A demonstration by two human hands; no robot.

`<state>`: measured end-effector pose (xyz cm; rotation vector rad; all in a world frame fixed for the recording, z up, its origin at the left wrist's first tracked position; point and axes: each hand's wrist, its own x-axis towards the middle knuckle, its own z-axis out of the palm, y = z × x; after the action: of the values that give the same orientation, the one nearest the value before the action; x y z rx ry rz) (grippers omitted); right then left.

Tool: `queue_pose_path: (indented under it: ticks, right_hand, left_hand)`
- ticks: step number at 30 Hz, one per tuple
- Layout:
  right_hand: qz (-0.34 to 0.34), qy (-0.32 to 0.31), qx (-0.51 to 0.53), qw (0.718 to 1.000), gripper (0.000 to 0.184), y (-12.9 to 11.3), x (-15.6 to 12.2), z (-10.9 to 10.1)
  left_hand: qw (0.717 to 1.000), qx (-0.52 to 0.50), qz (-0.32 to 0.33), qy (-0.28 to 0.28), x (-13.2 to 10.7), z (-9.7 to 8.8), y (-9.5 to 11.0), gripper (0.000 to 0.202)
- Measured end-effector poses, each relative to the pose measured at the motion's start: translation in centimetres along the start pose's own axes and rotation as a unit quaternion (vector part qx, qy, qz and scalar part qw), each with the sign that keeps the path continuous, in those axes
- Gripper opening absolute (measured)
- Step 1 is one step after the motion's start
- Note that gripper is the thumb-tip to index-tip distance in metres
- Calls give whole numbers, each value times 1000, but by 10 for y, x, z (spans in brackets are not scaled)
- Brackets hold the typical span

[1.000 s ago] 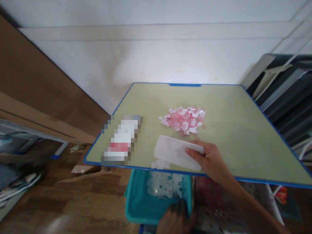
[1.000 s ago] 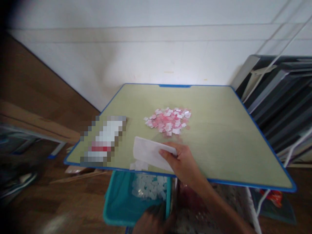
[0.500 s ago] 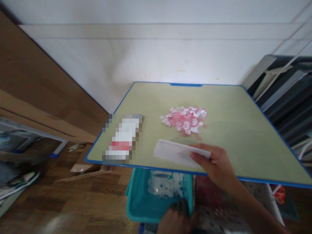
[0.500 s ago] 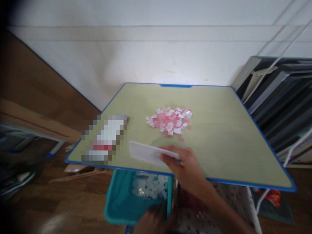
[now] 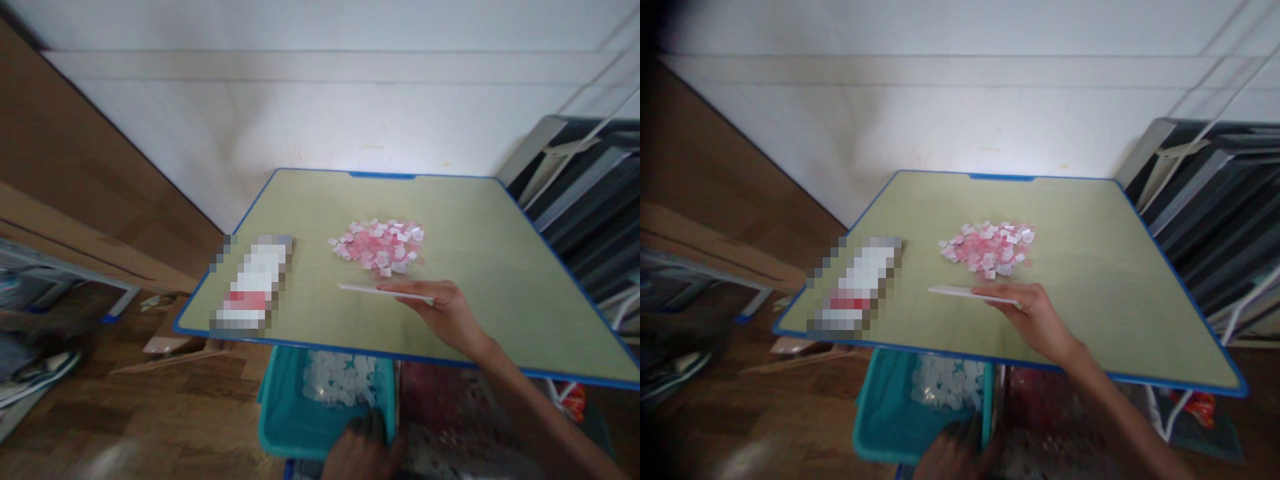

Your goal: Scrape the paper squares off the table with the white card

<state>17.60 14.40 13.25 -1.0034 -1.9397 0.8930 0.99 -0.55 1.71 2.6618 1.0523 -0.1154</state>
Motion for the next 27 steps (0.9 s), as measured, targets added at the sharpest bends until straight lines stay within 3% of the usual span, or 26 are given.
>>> queue_pose_path:
  ticks: [4,7,9,11,14,16,19,22,24,27]
  right_hand:
    - [-28,-73,20,997,29,1,-16,-20]
    - [-29,-87,17,996,30,1,-32,-35]
    - [-14,-65,0,998,28,-1,-43,-42]
    - [17,8,-36,999,24,-6,-49,-42]
    - [88,201,-75,973,16,-19,-47,-26]
    - [125,270,-55,953,18,-32,-37,-3]
    - [133,210,-9,969,21,-49,-15,39]
    - [125,163,-1,979,25,-51,1,71]
    - [135,167,-1,977,26,-43,5,78]
    - [177,197,-22,964,24,-26,0,67]
  left_hand:
    - [1000,4,9,21,-1,-1,0,28]
    - [1000,16,15,12,-2,-2,-1,33]
    - [1000,20,13,-5,-1,-2,-1,32]
    - [1000,22,12,-12,-1,-3,-1,31]
    - [999,27,20,-13,-1,-2,-1,35]
    - [999,32,27,-17,-2,0,-2,35]
    - [998,48,31,-24,-3,2,-3,37]
    - [998,58,29,-21,-4,6,-3,46]
    - [998,52,22,-13,-4,7,-2,44]
    - [999,39,19,-22,-3,5,-2,35]
